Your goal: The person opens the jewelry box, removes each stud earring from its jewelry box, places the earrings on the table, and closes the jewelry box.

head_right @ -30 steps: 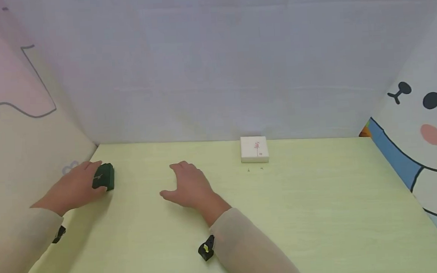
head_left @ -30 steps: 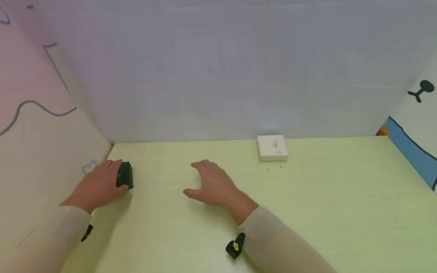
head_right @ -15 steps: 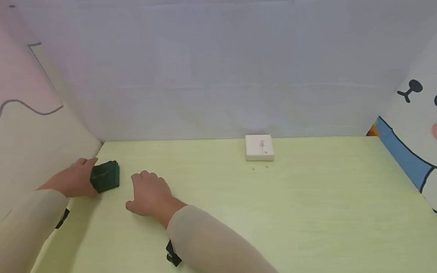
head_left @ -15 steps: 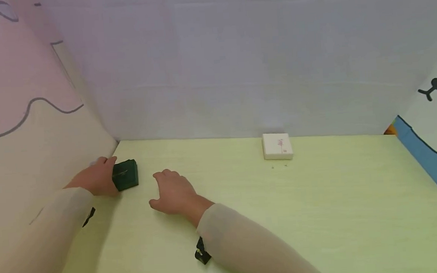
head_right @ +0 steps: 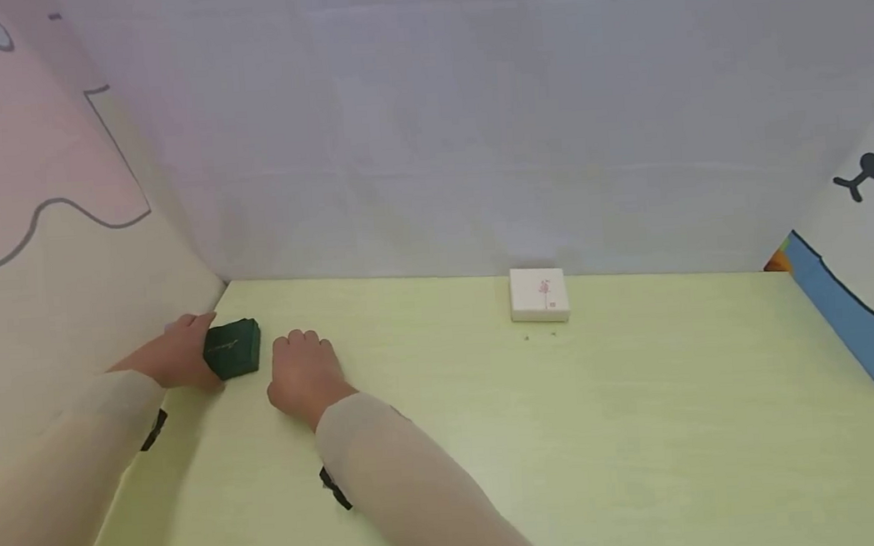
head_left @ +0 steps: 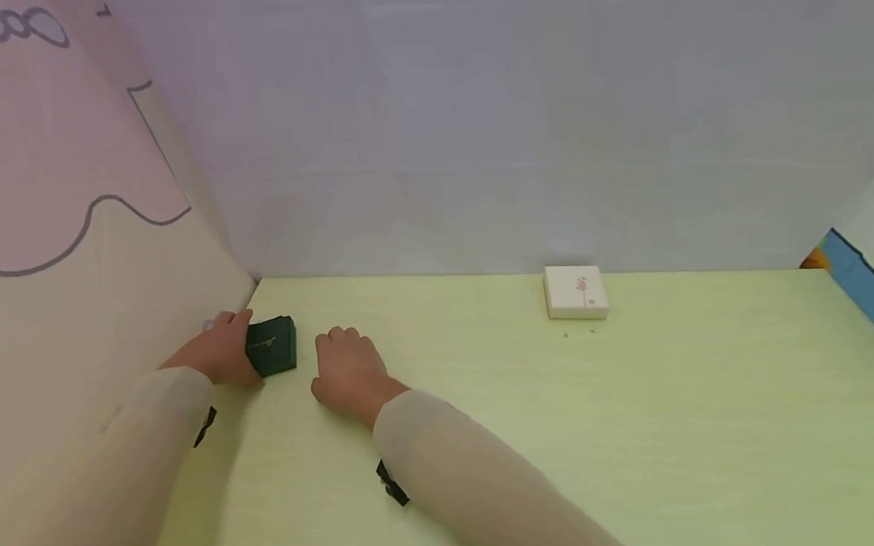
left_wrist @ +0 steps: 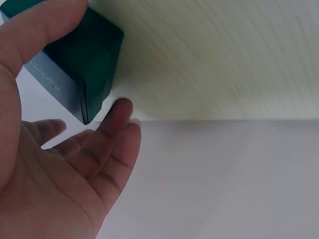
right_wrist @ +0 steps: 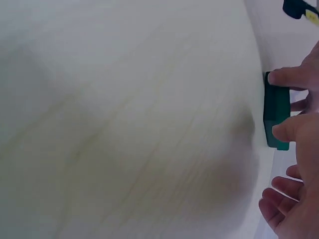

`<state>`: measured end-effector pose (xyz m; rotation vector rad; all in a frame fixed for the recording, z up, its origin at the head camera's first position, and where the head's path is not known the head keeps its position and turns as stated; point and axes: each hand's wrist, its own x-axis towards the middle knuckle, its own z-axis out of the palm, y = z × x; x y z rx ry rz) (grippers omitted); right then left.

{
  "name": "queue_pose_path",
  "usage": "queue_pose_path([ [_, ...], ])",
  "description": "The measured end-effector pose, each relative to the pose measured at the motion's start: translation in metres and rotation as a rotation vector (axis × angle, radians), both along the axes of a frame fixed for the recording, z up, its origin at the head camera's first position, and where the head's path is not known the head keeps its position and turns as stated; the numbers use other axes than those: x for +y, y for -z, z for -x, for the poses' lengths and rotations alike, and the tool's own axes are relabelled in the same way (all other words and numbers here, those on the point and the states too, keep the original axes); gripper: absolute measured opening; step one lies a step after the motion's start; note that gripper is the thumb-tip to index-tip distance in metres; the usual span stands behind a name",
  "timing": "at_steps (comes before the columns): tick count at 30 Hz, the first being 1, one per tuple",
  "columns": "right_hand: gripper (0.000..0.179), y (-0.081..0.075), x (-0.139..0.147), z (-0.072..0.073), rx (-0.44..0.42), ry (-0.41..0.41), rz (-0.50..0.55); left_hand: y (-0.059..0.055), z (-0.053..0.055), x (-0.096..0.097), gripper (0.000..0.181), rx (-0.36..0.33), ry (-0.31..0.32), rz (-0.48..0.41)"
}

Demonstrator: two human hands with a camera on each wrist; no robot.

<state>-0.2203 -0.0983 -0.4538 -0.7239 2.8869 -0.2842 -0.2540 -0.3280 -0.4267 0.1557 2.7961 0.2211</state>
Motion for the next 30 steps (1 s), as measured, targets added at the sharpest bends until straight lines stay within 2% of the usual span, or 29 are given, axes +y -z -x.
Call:
queue_pose_path([
  [4, 0.049, 0.003, -0.006, 0.005, -0.005, 0.031, -0.021, 0.006, 0.003, 0.001, 0.122, -0.031, -0.022, -0.02],
  [7, 0.05, 0.002, -0.011, 0.006, -0.015, 0.035, -0.014, 0.008, 0.005, 0.002, 0.117, -0.03, -0.012, -0.033],
  [12, 0.049, -0.002, -0.018, 0.006, -0.018, 0.015, -0.032, 0.002, 0.004, 0.004, 0.098, -0.025, -0.004, -0.035],
  [15, 0.044, -0.003, -0.022, 0.004, -0.031, 0.018, -0.009, -0.003, 0.002, 0.004, 0.095, -0.02, 0.001, -0.054],
  [18, 0.04, -0.005, -0.022, 0.001, -0.032, 0.032, 0.044, -0.007, 0.0, 0.004, 0.093, -0.002, 0.02, -0.101],
  [21, 0.041, -0.005, -0.018, -0.002, -0.01, 0.044, 0.113, -0.009, -0.003, 0.01, 0.087, 0.03, 0.051, -0.21],
  [25, 0.054, -0.005, -0.006, -0.005, 0.0, 0.057, 0.237, -0.008, -0.01, 0.024, 0.081, 0.059, 0.085, -0.335],
  [30, 0.074, -0.008, 0.017, -0.001, -0.055, 0.046, 0.391, -0.009, -0.023, 0.046, 0.082, 0.061, 0.102, -0.377],
])
